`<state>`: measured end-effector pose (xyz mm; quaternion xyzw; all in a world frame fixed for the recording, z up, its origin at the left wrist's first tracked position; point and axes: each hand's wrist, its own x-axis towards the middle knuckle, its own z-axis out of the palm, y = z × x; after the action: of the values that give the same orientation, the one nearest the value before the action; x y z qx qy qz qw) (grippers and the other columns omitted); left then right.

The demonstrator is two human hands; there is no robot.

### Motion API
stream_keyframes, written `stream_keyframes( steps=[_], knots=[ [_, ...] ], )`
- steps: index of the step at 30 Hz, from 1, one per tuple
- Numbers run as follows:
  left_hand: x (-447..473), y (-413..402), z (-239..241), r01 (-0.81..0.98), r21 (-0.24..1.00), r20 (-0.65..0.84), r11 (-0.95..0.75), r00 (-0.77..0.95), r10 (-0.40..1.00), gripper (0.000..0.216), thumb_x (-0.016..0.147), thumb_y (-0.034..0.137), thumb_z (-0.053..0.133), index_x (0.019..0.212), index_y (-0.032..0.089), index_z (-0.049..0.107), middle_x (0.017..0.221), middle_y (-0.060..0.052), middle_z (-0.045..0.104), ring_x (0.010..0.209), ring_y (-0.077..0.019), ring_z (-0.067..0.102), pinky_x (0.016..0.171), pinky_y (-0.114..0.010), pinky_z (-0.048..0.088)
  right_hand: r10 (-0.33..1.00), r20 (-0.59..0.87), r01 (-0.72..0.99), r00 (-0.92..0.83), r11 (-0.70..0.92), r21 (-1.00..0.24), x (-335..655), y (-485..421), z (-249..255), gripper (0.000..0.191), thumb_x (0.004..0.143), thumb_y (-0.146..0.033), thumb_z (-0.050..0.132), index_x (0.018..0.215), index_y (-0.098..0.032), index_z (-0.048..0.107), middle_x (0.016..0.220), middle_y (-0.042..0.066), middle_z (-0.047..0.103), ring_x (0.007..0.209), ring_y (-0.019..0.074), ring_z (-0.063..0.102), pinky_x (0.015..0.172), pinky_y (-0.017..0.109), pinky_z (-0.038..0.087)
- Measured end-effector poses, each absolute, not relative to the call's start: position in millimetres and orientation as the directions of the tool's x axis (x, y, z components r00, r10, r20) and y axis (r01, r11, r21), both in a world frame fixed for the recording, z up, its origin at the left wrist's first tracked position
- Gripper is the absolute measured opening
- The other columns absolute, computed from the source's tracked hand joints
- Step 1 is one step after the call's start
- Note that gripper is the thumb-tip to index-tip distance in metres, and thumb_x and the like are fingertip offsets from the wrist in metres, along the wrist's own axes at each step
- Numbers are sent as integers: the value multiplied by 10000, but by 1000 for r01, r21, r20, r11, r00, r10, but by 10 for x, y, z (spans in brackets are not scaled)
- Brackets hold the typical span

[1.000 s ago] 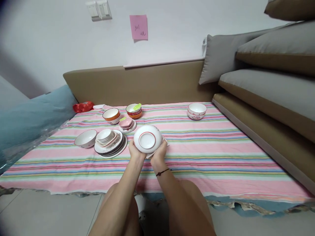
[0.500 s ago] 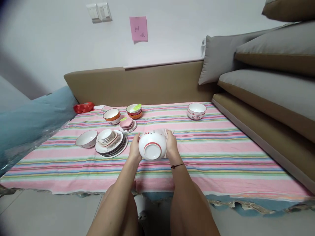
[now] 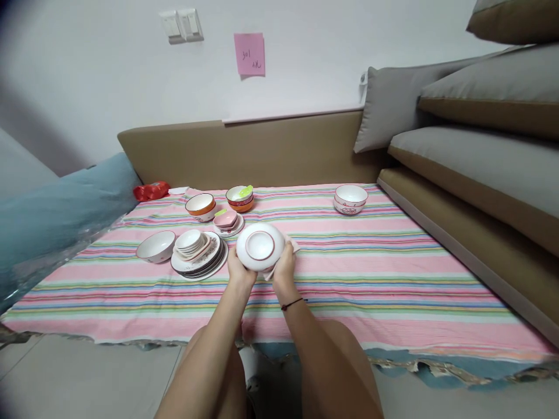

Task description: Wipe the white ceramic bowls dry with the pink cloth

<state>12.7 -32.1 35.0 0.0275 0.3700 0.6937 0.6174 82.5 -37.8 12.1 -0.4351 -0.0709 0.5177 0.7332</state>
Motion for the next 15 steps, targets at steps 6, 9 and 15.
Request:
stream_keyframes(
  steps=[6,9,15],
  knots=[
    [122,-458,525,-769,609,-159,193,120,980,240,844,306,604,993,142,697,923,-55,735,903,-195,674,882,-309,508,872,-396,-739,289,-60,-671,1278,-250,186,185,779,-294,488,608,-227,464,446,-71,528,444,135,504,463,244,449],
    [81,-457,518,-728,601,-248,331,224,942,298,834,368,636,980,115,692,888,-92,739,939,-243,686,883,-349,521,893,-378,-730,243,-89,-678,1408,-275,246,151,769,-299,540,648,-208,531,466,-54,562,439,144,516,472,260,466],
    [120,-405,388,-796,582,-260,167,13,965,289,759,300,727,972,110,686,873,-79,748,931,-231,696,911,-337,519,923,-322,-760,211,-52,-648,1290,-367,328,174,775,-342,553,780,-185,627,598,-13,670,613,190,644,623,297,550]
  ],
)
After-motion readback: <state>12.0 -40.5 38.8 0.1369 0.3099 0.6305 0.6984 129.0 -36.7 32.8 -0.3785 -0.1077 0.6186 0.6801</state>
